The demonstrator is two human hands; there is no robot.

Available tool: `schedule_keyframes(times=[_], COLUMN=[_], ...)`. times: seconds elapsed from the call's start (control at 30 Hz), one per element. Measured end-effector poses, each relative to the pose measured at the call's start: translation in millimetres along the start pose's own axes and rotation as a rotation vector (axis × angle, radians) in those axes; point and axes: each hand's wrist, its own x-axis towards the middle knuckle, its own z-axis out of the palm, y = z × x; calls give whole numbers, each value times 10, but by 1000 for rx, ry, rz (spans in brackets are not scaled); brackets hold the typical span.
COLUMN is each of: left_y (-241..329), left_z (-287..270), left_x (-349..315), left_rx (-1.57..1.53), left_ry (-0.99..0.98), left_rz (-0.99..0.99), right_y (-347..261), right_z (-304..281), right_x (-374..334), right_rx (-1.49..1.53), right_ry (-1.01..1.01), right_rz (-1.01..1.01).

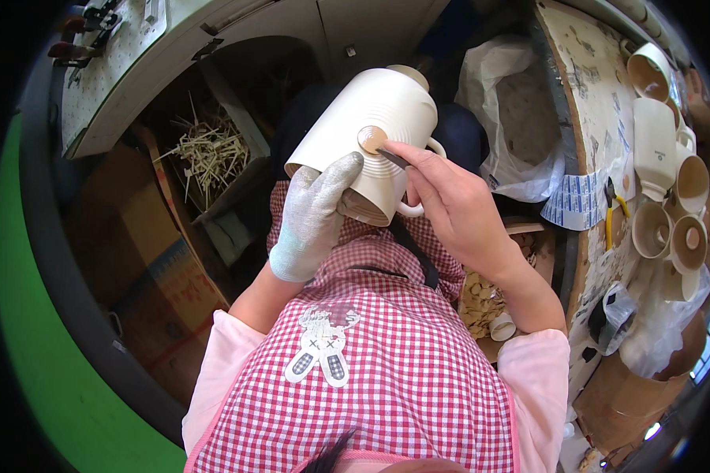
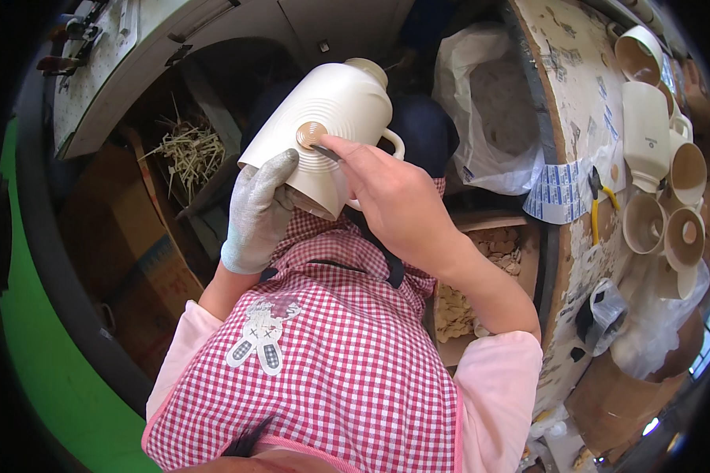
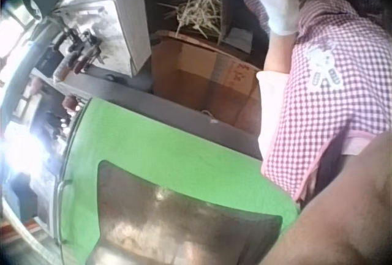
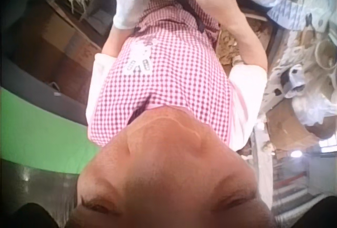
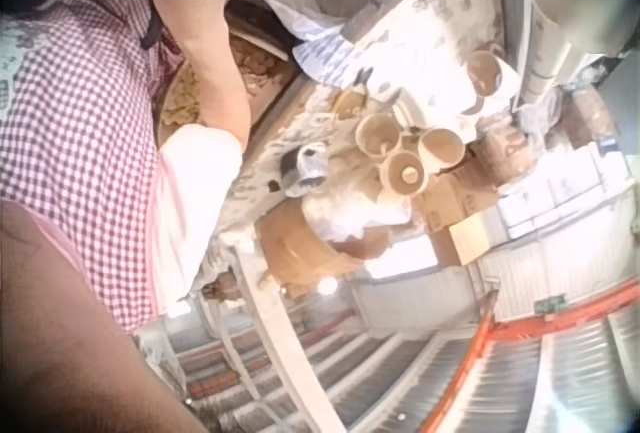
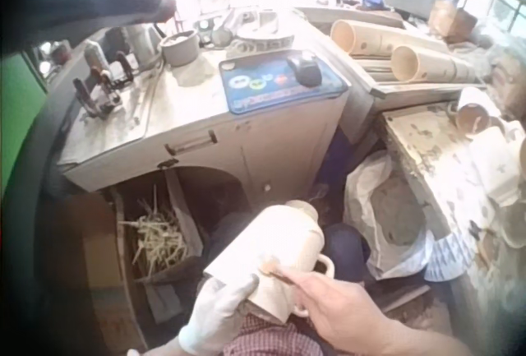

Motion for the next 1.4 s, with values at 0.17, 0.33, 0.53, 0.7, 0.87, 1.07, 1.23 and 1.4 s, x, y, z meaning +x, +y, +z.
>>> schedule_keyframes(times=[0.17, 0.33, 0.53, 0.7, 0.87, 1.07, 1.23, 1.4], left_y=[31, 16, -45, -374, -488, 27, 64, 78], left_z=[-54, -91, 46, 162, 88, -265, -447, -596], left_x=[17, 60, 22, 99, 161, -142, -227, -7], left_rx=[-7, 33, 107, 395, 652, 72, 181, 257], left_ry=[-30, -28, 48, 21, 34, -114, -59, -12], left_rz=[-111, -94, -46, 265, 220, 79, 147, 237], right_y=[28, 70, -126, -184, 41, 407, 485, 321], right_z=[109, 133, 123, 269, 345, -313, -352, -102], right_x=[102, 70, 21, -93, -182, -130, -16, 274], right_rx=[-131, -218, -578, -877, -752, 385, 824, 668], right_ry=[43, 29, 36, 50, 64, 641, 392, 601], right_rz=[-87, -79, -85, 1, 36, 281, 238, 237])
